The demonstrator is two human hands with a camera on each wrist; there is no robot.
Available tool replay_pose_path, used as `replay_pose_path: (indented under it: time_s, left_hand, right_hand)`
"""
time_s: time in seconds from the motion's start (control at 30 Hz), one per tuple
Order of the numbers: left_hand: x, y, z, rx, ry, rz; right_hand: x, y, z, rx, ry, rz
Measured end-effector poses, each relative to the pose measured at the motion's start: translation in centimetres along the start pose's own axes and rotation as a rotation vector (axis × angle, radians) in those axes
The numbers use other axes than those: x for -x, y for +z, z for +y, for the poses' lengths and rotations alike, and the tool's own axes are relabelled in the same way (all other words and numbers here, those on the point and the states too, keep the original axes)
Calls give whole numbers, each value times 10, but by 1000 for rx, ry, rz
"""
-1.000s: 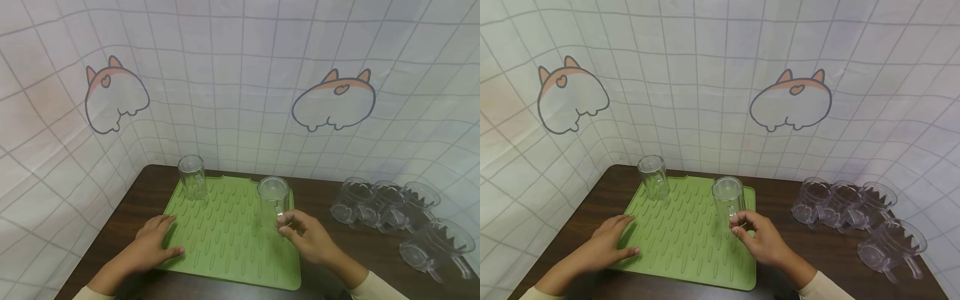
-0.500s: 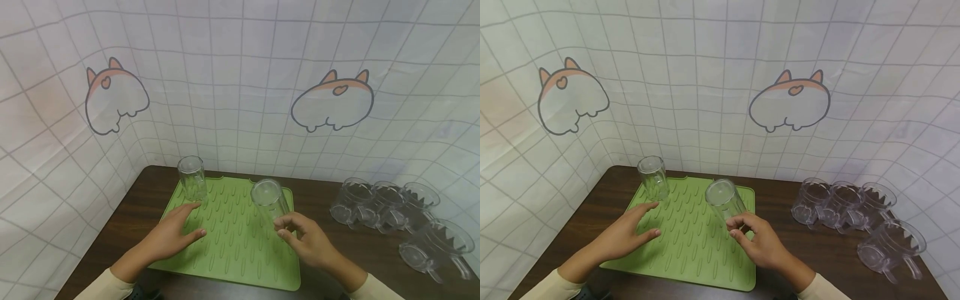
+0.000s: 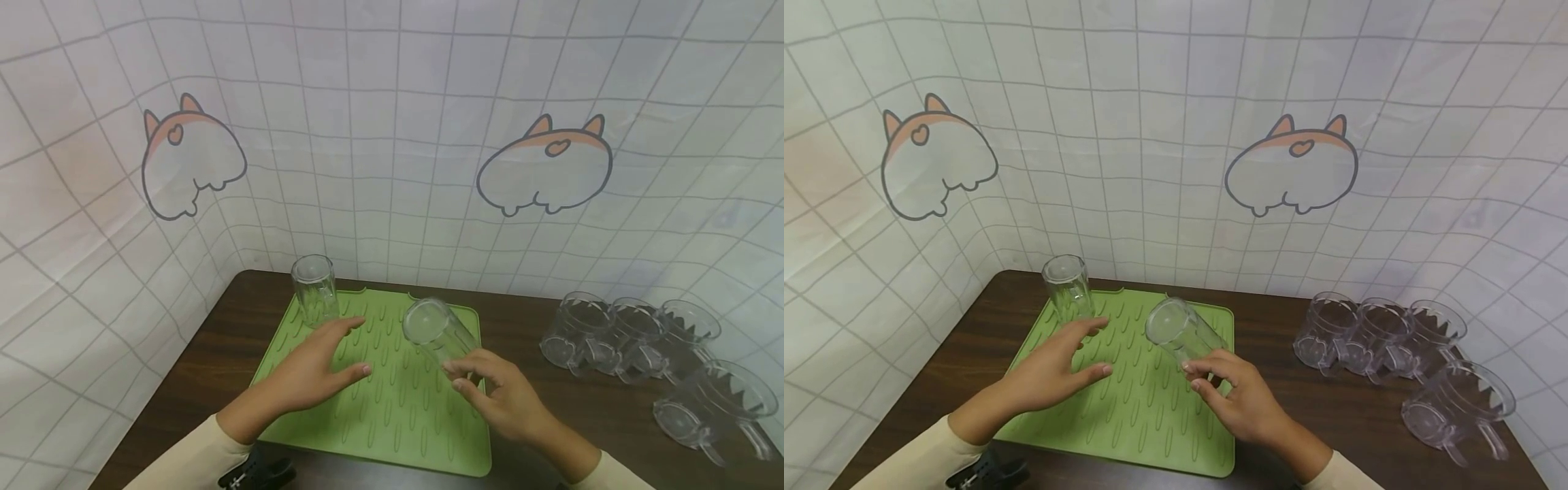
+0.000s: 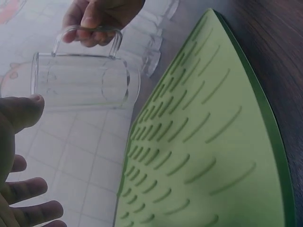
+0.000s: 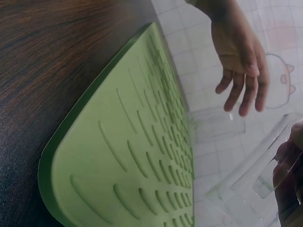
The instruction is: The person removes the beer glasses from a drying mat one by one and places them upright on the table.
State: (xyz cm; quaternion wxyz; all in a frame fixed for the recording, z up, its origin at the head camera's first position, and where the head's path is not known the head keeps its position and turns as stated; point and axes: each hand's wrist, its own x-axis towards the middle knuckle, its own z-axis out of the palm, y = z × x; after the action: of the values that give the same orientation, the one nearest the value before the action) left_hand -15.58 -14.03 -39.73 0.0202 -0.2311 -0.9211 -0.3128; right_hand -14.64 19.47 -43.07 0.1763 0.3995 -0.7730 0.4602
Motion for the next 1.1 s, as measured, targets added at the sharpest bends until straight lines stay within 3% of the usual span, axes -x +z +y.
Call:
replay_pose_path:
  time_s: [0.33,1.1]
  left_hand:
    - [-11,3,15,37,25,-12]
    - [-32,13,31,123,65,-40]
  right_hand:
    - [-3,0,-2,-13,-54,-12]
    - [-2,8,-5,-26,-72,-49]
